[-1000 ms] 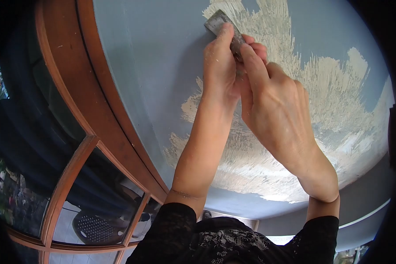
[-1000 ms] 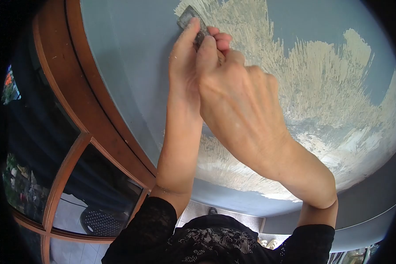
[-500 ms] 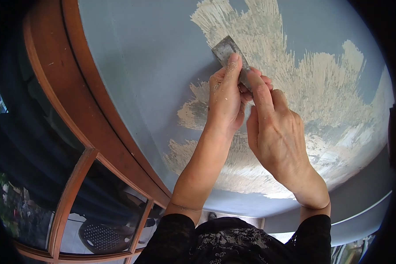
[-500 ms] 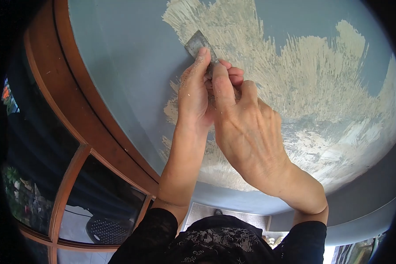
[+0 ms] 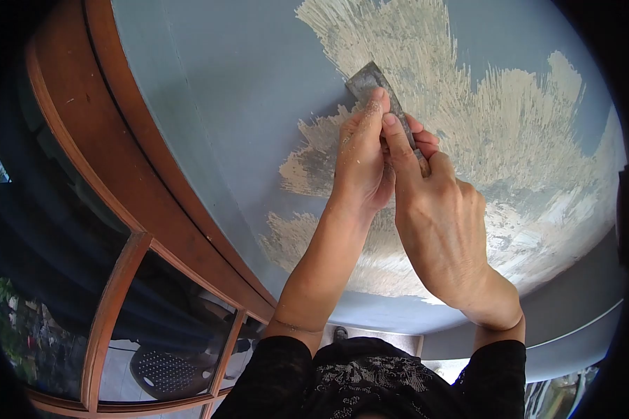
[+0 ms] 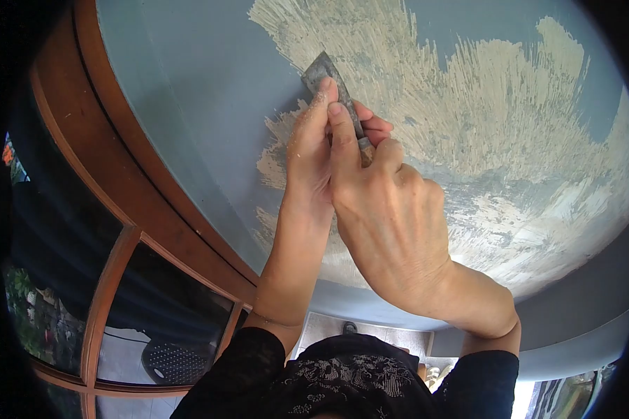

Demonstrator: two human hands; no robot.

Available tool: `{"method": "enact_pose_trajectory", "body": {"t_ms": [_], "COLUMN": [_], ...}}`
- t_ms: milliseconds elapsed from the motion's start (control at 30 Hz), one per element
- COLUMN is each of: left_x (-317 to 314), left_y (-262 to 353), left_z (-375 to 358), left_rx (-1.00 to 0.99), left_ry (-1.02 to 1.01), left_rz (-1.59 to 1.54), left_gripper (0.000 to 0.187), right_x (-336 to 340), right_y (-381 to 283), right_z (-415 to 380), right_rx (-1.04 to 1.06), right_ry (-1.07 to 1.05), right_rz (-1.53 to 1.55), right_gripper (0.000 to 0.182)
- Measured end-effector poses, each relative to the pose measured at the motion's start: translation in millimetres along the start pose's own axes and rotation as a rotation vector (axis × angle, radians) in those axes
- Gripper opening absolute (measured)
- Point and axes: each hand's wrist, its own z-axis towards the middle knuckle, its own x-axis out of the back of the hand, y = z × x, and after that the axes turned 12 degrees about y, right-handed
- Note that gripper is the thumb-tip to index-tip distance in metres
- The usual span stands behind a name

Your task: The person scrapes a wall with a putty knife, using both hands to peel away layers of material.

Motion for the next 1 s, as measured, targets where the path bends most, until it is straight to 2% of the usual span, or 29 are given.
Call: {"method": "enact_pose_trajectory", "body": {"t_ms": [200, 267, 367, 500, 700, 800, 900, 1000], "left_x": [-0.8, -1.2, -5.3, -7.1, -14.6, -14.9, -14.2, -12.4], "left_y": [-5.0, -2.4, 3.5, -0.3, 7.3, 5.4, 5.0, 8.4], "left_z": [-0.2, 3.7, 2.6, -3.8, -6.4, -8.2, -6.4, -0.7], "left_rx": [0.024, 0.032, 0.033, 0.050, 0.013, 0.026, 0.006, -0.023], "left_ry": [-0.002, 0.009, 0.028, 0.034, 0.077, 0.097, 0.098, 0.073], "left_rz": [-0.015, -0.005, -0.123, -0.092, -0.161, -0.128, -0.096, -0.124], "left_gripper": [0.047, 0.046, 0.039, 0.040, 0.042, 0.043, 0.043, 0.043], "right_x": [-2.9, -3.0, 0.0, 10.5, 12.5, 14.1, 8.0, 8.0], "right_y": [5.3, 1.2, 3.2, -1.6, -2.2, 0.1, 2.0, -1.6], "right_z": [-6.9, -1.4, 1.7, -2.6, 9.7, 3.0, 6.2, 17.9], "right_rx": [0.035, -0.018, -0.039, -0.035, 0.040, -0.006, 0.174, 0.070], "right_ry": [0.028, -0.021, -0.045, -0.123, -0.077, -0.087, 0.079, -0.109], "right_rz": [0.001, 0.017, 0.076, 0.012, -0.018, 0.040, -0.083, -0.029], "right_gripper": [0.048, 0.050, 0.050, 0.049, 0.047, 0.046, 0.028, 0.047]}}
